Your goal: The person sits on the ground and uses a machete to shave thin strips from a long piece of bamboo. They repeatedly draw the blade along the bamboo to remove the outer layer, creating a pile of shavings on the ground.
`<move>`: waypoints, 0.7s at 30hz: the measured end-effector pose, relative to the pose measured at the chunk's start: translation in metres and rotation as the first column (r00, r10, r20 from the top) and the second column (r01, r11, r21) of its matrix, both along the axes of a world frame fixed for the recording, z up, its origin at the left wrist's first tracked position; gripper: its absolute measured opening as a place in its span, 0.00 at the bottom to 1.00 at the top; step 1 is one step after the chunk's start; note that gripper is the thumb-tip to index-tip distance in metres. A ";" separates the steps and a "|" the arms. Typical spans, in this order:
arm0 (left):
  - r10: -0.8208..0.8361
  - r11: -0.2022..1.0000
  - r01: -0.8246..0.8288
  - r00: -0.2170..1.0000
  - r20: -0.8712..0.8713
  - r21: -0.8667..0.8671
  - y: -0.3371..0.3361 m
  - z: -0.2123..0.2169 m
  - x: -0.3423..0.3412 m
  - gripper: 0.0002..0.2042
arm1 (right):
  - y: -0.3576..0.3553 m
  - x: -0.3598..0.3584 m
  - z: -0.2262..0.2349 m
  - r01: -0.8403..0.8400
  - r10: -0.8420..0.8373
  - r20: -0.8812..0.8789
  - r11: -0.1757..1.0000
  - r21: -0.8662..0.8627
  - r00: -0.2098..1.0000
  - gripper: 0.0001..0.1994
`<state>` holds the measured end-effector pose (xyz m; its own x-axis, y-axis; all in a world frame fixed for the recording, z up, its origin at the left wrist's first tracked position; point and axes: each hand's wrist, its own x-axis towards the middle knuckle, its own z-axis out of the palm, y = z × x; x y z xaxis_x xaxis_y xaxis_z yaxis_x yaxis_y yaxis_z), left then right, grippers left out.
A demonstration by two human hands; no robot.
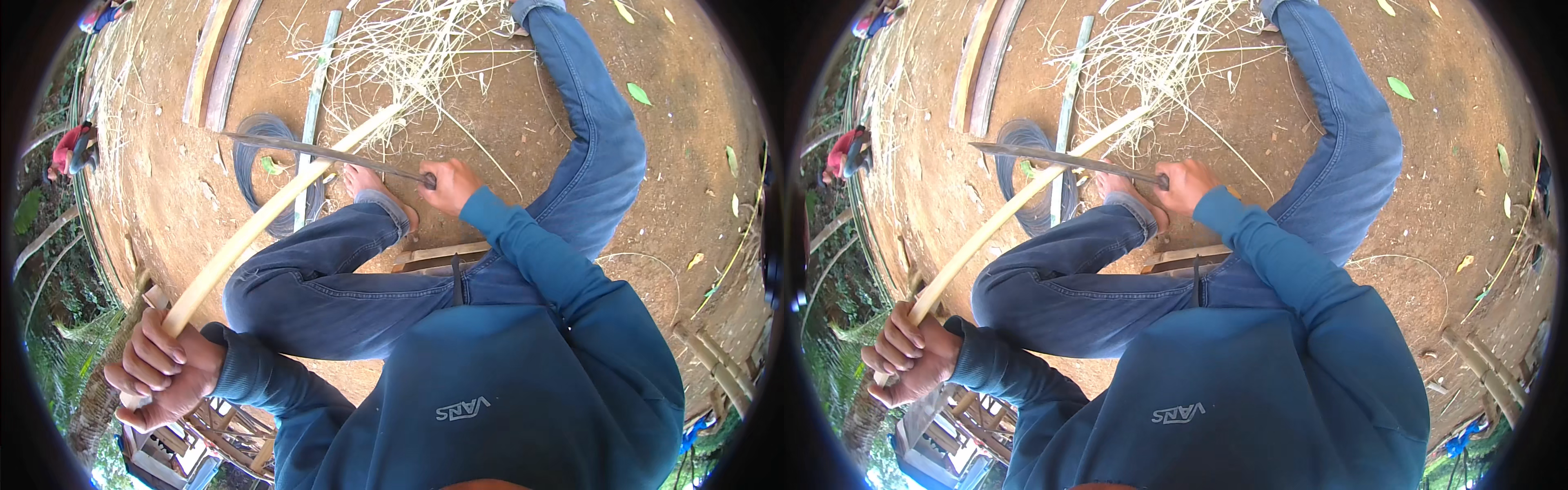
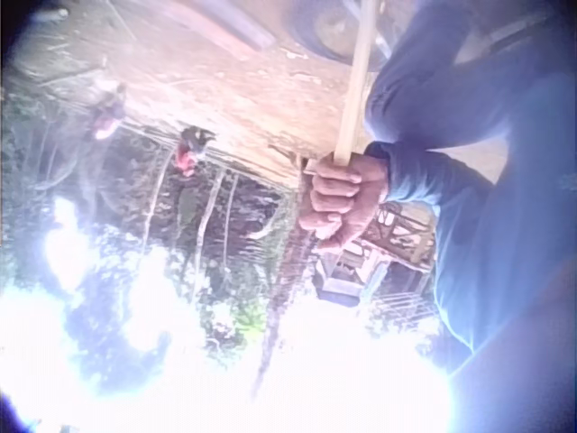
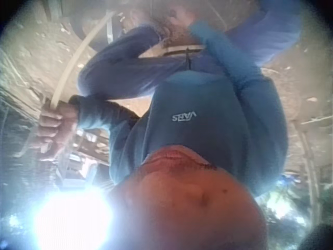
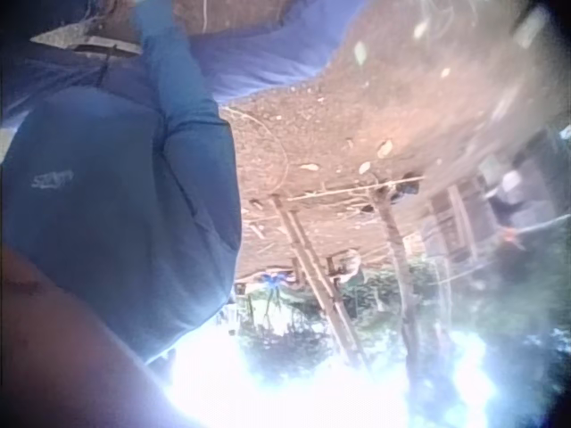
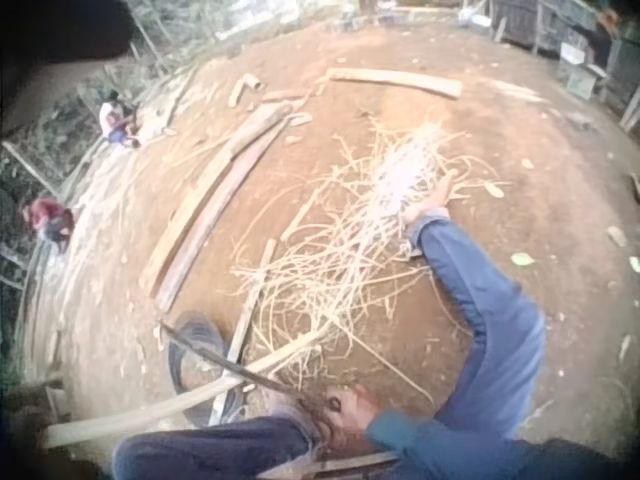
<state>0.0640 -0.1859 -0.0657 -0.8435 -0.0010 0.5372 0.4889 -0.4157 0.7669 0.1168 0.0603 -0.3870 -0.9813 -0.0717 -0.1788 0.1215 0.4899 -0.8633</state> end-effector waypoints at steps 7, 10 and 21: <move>-0.053 0.998 0.053 0.999 0.005 0.018 -0.008 -0.004 0.001 0.17 | -0.004 0.006 0.031 -0.088 0.087 0.026 0.996 0.025 0.996 0.07; -0.058 0.998 0.058 0.998 -0.008 0.004 -0.005 -0.004 0.002 0.18 | -0.004 0.008 0.031 -0.078 0.077 -0.023 0.997 -0.009 0.997 0.07; -0.033 0.999 0.032 0.999 0.010 0.029 -0.013 -0.005 0.004 0.17 | 0.008 0.004 0.010 -0.058 0.047 0.110 0.993 0.100 0.993 0.08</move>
<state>0.0679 -0.1991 -0.0710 -0.8490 0.0109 0.5283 0.4667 -0.4534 0.7593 0.1210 0.0682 -0.3773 -0.9514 -0.0985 -0.2917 0.1823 0.5832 -0.7916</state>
